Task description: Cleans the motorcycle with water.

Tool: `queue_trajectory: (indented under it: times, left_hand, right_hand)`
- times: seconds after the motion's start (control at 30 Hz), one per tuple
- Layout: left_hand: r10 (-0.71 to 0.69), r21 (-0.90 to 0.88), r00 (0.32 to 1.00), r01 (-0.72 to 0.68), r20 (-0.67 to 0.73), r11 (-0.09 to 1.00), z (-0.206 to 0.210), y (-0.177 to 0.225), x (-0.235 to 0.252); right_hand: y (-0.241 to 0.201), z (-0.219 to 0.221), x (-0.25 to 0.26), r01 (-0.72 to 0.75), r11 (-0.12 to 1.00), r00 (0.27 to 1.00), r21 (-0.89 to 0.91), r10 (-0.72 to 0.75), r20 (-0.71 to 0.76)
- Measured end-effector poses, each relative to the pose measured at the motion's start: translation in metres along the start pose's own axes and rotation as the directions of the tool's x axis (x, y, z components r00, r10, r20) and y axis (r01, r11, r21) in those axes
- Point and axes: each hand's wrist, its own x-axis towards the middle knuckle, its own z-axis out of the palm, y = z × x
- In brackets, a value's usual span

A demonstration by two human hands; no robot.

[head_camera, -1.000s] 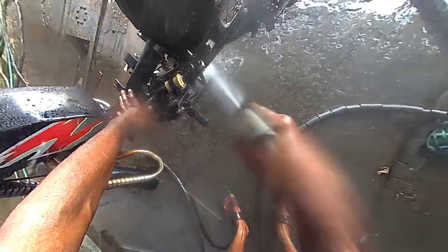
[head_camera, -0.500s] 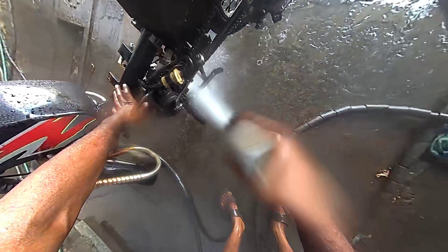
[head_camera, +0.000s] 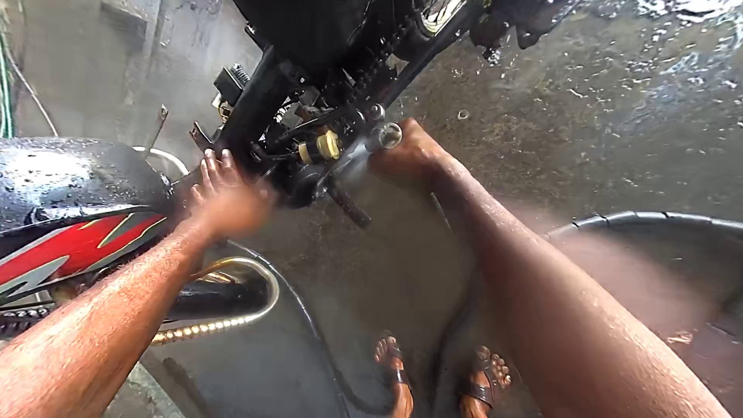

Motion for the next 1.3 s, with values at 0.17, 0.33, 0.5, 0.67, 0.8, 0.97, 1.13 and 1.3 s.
queue_trajectory:
  times: [0.17, 0.33, 0.5, 0.67, 0.8, 0.97, 1.13, 1.3]
  left_hand:
    - [0.025, -0.037, 1.0, -0.024, 0.005, 0.999, -0.001, -0.002, -0.001]
    - [0.049, -0.082, 0.999, -0.05, -0.017, 0.995, 0.0, -0.005, -0.001]
    - [0.05, -0.074, 0.999, -0.051, -0.016, 0.996, -0.001, -0.005, -0.001]
    - [0.052, -0.083, 0.999, -0.051, -0.001, 0.995, -0.001, -0.006, -0.001]
    - [0.063, -0.091, 0.998, -0.063, -0.005, 0.994, 0.0, -0.008, -0.001]
    - [0.061, -0.086, 0.998, -0.062, -0.014, 0.994, 0.005, -0.01, 0.003]
    - [0.048, -0.069, 0.999, -0.048, 0.004, 0.996, 0.0, -0.004, -0.001]
    - [0.035, -0.073, 0.999, -0.034, 0.016, 0.997, 0.001, -0.005, 0.002]
  right_hand:
    - [0.015, 0.007, 0.022, 0.028, 0.994, 0.999, 0.101, -0.032, 0.043]
    - [0.025, 0.007, 0.026, -0.022, 0.989, 0.998, 0.148, 0.013, 0.058]
    - [0.025, 0.007, 0.025, -0.015, 0.989, 1.0, 0.147, 0.012, 0.019]
    - [0.022, 0.004, 0.01, 0.054, 0.996, 0.998, 0.077, -0.05, -0.048]
    - [0.016, 0.004, -0.022, 0.151, 0.988, 0.988, 0.023, -0.151, 0.035]
    - [0.017, 0.012, -0.05, 0.271, 0.962, 0.955, -0.028, -0.265, 0.132]
    - [0.028, -0.01, -0.061, 0.192, 0.971, 0.98, -0.144, -0.197, -0.021]
    - [0.025, -0.021, -0.087, 0.267, 0.945, 0.953, -0.191, -0.288, -0.096]
